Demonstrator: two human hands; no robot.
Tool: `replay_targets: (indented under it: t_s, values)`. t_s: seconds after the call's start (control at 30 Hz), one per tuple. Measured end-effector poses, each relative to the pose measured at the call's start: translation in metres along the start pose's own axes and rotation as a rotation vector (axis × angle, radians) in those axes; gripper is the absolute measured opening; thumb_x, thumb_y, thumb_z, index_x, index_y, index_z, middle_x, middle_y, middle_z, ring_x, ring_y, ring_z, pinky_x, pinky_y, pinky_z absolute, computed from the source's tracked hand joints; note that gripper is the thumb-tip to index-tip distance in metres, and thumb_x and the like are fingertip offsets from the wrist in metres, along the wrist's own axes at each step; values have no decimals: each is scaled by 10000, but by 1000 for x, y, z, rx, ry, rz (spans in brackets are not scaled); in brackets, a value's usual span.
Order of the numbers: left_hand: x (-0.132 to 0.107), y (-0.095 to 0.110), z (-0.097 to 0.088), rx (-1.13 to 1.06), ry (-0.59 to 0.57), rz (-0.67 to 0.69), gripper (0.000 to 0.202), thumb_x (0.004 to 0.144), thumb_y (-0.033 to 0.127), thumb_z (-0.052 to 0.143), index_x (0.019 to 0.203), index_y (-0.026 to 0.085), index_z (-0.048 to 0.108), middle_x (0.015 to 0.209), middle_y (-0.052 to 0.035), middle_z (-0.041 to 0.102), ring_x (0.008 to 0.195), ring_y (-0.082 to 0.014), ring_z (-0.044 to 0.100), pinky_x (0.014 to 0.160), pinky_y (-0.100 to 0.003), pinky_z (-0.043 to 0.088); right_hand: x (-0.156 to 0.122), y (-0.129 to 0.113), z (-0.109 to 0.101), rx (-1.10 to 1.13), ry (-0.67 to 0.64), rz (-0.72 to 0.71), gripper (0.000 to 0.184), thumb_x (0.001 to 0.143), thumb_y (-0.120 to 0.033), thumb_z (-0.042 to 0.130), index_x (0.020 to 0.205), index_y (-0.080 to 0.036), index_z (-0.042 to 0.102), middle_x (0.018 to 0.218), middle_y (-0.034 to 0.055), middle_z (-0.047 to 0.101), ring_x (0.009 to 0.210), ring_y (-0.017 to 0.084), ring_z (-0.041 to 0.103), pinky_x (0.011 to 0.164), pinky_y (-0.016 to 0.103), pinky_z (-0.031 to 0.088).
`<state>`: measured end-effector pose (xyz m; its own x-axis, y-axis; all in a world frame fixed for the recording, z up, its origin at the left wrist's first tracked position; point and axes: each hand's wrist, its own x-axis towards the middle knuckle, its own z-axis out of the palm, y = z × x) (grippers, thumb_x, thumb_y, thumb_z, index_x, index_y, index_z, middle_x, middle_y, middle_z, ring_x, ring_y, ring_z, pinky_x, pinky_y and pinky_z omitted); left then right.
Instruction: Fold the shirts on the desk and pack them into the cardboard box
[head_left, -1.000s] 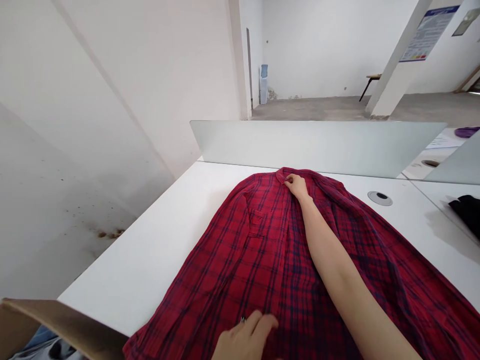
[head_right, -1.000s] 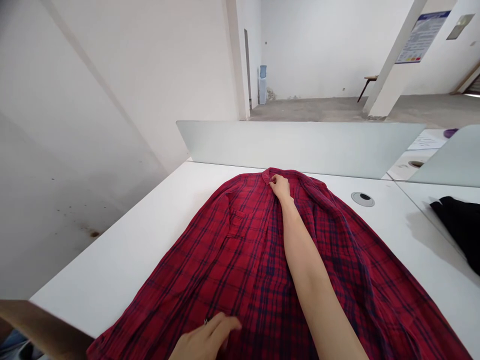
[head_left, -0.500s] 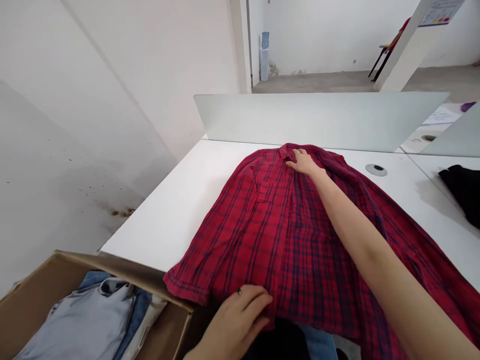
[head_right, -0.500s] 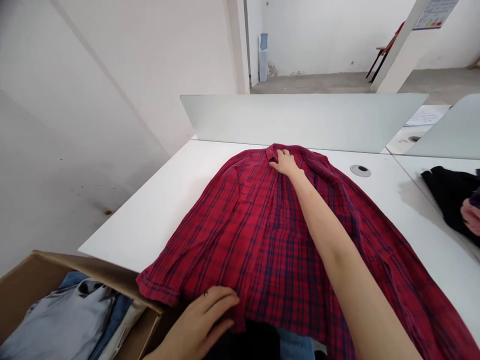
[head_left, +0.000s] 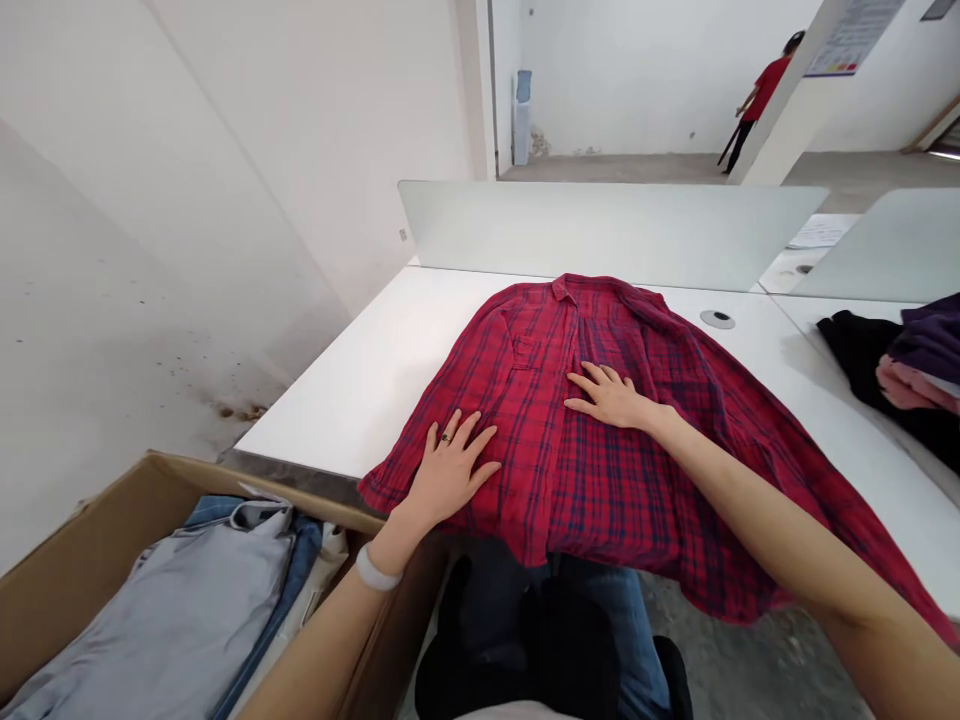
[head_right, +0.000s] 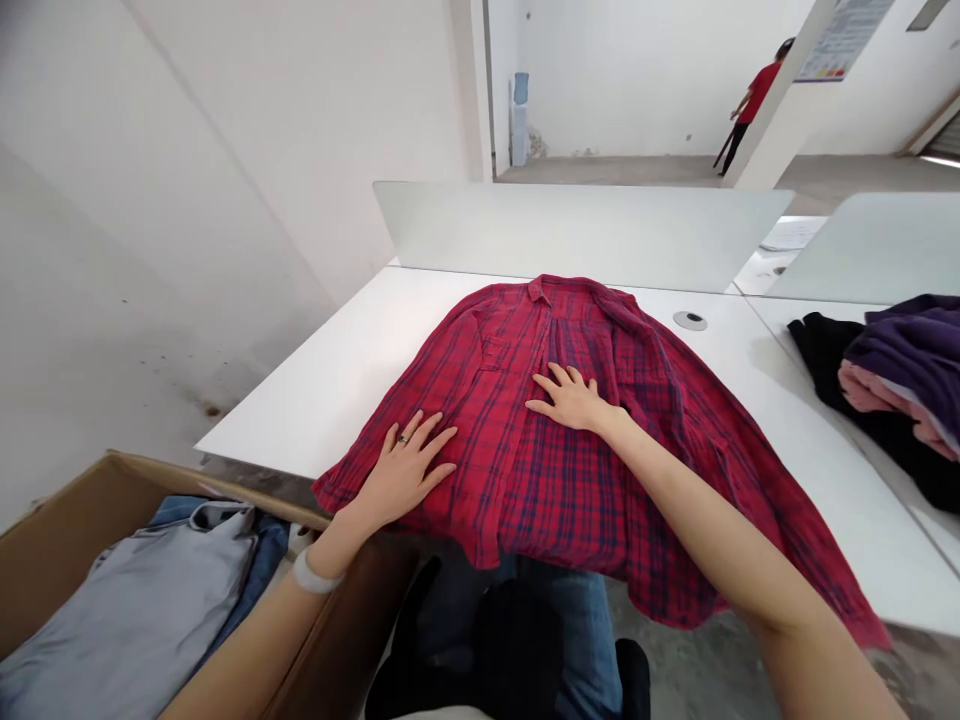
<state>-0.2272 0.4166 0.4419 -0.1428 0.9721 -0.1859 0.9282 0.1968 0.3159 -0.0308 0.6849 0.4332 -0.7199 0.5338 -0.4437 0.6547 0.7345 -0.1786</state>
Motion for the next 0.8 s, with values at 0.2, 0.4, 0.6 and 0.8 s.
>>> replay_targets:
  t_s: [0.2, 0.4, 0.6, 0.8]
  values:
    - [-8, 7, -5, 27, 17, -1, 539, 973, 500, 335, 1447, 255, 411, 1554, -93, 313, 1444, -339, 214, 1135, -612, 186, -13, -4, 17, -79, 155, 5, 611, 938, -602, 332, 1469, -304, 378, 1567, 71, 259, 1437, 380, 163, 1073, 724, 146]
    - [-32, 27, -5, 28, -30, -23, 583, 957, 513, 381, 1476, 249, 361, 1560, -115, 291, 1448, -362, 185, 1118, -639, 198, -22, 22, 18, -78, 168, -143, 561, 951, -554, 346, 1457, -316, 387, 1565, 41, 272, 1448, 310, 182, 1125, 645, 143]
    - [-8, 21, -41, -14, -150, 57, 510, 945, 509, 426, 1355, 223, 522, 1477, -132, 411, 1396, -365, 290, 1073, -584, 317, -44, 10, -7, 109, 209, -157, 529, 914, -489, 445, 1356, -209, 526, 1518, 102, 352, 1415, 312, 272, 1141, 584, 204]
    - [113, -5, -65, -11, -80, 334, 365, 932, 285, 511, 1251, 122, 579, 1340, -153, 504, 1285, -272, 421, 1070, -397, 353, -167, -72, -18, 726, -58, -186, 315, 928, -434, 445, 1009, -277, 705, 1039, 45, 694, 984, 215, 643, 922, 364, 501]
